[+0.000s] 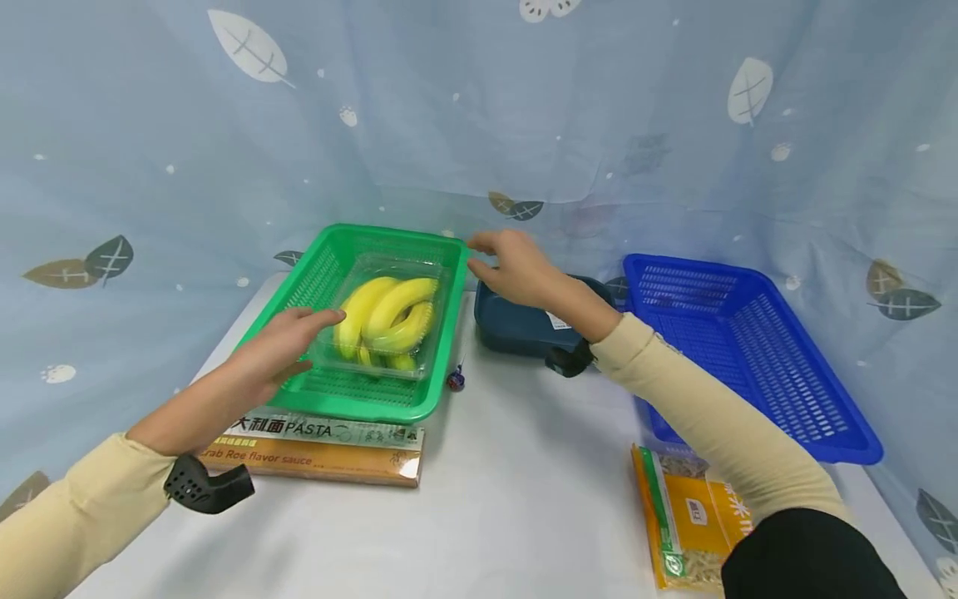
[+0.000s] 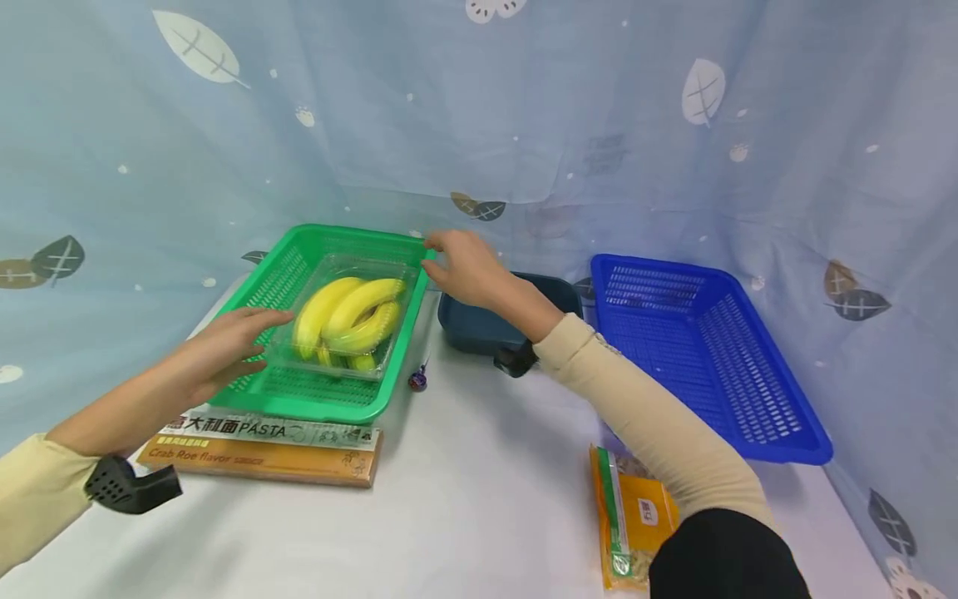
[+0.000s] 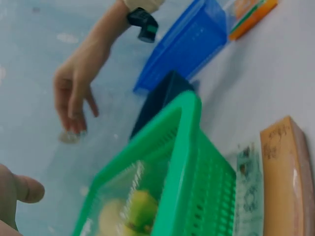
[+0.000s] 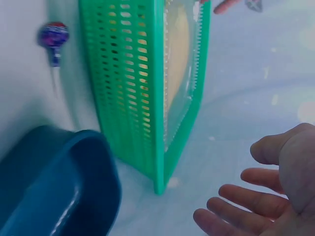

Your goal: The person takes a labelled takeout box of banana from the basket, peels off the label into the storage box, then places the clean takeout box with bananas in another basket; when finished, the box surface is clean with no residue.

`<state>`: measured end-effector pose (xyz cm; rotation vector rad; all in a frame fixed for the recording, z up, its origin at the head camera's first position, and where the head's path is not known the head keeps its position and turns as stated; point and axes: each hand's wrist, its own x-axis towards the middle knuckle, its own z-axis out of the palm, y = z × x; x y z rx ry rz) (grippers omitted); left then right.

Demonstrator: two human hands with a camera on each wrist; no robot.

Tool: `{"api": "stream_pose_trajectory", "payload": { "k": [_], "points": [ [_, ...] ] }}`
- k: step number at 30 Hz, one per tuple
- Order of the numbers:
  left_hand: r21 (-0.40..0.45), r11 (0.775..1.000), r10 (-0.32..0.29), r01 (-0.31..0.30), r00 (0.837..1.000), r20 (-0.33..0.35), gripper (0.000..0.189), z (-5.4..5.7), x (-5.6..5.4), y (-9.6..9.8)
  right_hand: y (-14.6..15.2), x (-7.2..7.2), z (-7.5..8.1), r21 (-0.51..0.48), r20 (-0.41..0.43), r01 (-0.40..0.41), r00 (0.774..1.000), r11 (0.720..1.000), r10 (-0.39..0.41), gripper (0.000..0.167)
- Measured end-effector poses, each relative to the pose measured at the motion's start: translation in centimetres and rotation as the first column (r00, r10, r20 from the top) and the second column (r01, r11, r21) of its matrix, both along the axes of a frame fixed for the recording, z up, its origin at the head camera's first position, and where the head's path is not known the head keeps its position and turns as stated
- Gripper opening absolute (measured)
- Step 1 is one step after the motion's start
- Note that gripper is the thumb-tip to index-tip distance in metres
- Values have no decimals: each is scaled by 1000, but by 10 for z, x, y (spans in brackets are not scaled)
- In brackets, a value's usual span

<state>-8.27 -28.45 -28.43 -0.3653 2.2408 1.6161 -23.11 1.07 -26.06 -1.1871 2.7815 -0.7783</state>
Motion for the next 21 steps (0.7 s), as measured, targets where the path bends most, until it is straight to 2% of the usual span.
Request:
{"api": "stream_pose_trajectory", "payload": {
  "k": [7,11,13,16,18,21],
  "points": [
    [-101,992,-81,71,993,-90,95,15,9,7,40,28,2,-43,-1,25,1000,999,-25,44],
    [-158,980,-147,121,976,-161,90,15,11,11,52,42,2,-57,-36,5,999,998,-7,44],
    [-196,969,-189,150,963,-194,87,14,14,12,56,48,2,-60,-56,-2,998,998,-1,44],
    [-307,935,-260,178,932,-252,83,10,19,15,63,59,2,-47,-94,11,996,999,-15,44],
    [-405,897,-311,178,905,-291,82,8,23,18,69,67,1,-35,-121,23,992,999,-28,45],
    [-543,826,-383,154,860,-338,82,5,29,21,81,77,-2,-13,-183,33,982,999,-35,47]
  ]
}}
